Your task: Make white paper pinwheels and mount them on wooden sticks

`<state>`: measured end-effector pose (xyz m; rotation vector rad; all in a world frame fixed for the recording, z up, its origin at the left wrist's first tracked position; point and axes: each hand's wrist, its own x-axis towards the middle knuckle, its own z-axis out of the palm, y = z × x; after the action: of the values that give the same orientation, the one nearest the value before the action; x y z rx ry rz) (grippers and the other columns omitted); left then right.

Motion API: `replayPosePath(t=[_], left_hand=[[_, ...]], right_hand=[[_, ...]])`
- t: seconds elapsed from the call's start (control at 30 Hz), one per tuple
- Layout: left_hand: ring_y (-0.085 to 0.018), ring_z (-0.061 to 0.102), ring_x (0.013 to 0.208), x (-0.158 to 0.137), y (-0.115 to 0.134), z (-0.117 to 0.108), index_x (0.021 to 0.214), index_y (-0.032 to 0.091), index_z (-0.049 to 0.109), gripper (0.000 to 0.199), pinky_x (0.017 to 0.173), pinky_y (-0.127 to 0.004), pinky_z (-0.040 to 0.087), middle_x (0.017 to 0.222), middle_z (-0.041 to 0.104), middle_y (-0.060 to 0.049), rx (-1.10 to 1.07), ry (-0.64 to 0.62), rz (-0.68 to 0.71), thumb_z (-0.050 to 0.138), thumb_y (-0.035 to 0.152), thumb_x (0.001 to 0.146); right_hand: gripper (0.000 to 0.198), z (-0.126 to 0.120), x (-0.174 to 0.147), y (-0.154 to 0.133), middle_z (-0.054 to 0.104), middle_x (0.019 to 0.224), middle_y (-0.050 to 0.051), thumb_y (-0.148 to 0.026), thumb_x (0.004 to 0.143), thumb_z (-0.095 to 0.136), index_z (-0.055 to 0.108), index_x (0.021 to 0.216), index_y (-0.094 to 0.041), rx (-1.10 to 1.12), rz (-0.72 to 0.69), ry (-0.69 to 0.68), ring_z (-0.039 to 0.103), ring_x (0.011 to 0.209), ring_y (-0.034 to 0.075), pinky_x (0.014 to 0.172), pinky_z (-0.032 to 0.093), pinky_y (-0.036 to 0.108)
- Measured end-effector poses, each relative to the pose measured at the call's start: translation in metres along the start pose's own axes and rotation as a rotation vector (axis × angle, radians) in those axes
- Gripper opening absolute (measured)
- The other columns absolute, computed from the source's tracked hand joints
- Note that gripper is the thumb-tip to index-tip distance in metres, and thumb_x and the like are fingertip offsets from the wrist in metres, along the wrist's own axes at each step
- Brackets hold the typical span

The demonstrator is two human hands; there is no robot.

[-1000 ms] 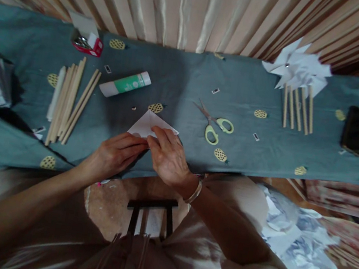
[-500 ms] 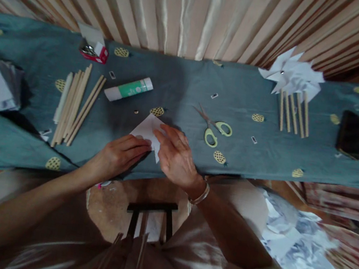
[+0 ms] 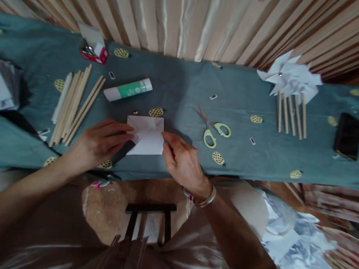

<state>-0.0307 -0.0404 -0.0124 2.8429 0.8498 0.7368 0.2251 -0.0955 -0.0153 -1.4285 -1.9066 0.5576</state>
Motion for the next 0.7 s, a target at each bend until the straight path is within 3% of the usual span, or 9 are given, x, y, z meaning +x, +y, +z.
replayPosePath(t=[0.13,0.27,0.57,0.7], left_hand=[[-0.023,0.066,0.093,0.002,0.012,0.005,0.106,0.013,0.069,0.014,0.078,-0.036,0.059,0.105,0.073,-0.012,-0.033,0.057,0.024,0.061,0.020,0.097],[-0.021,0.066,0.087,0.005,0.026,0.013,0.105,0.014,0.069,0.015,0.073,-0.034,0.055,0.096,0.072,-0.007,-0.036,0.002,0.070,0.064,0.026,0.096],[-0.017,0.063,0.077,0.010,0.033,0.017,0.095,0.014,0.069,0.015,0.068,-0.030,0.051,0.085,0.070,-0.005,0.092,-0.047,0.110,0.055,0.017,0.100],[-0.017,0.062,0.074,0.010,0.034,0.016,0.091,0.013,0.069,0.017,0.066,-0.028,0.051,0.082,0.069,-0.005,0.086,-0.052,0.099,0.054,0.016,0.099]], right_hand=[[0.024,0.004,-0.001,-0.001,0.080,0.104,0.006,-0.020,0.096,0.055,0.069,0.116,-0.020,0.026,0.014,-0.005,0.076,0.087,0.018,0.084,0.061,0.031],[0.025,0.008,-0.001,-0.001,0.079,0.108,0.008,-0.019,0.097,0.052,0.068,0.116,-0.018,0.016,-0.013,-0.023,0.076,0.090,0.019,0.087,0.060,0.031],[0.024,0.010,-0.002,0.000,0.079,0.107,0.008,-0.015,0.095,0.053,0.068,0.113,-0.018,0.010,-0.043,-0.016,0.075,0.091,0.019,0.088,0.060,0.032],[0.031,0.006,-0.002,0.002,0.078,0.101,0.007,-0.009,0.088,0.053,0.068,0.113,-0.018,-0.011,-0.069,-0.016,0.074,0.088,0.019,0.085,0.060,0.033]])
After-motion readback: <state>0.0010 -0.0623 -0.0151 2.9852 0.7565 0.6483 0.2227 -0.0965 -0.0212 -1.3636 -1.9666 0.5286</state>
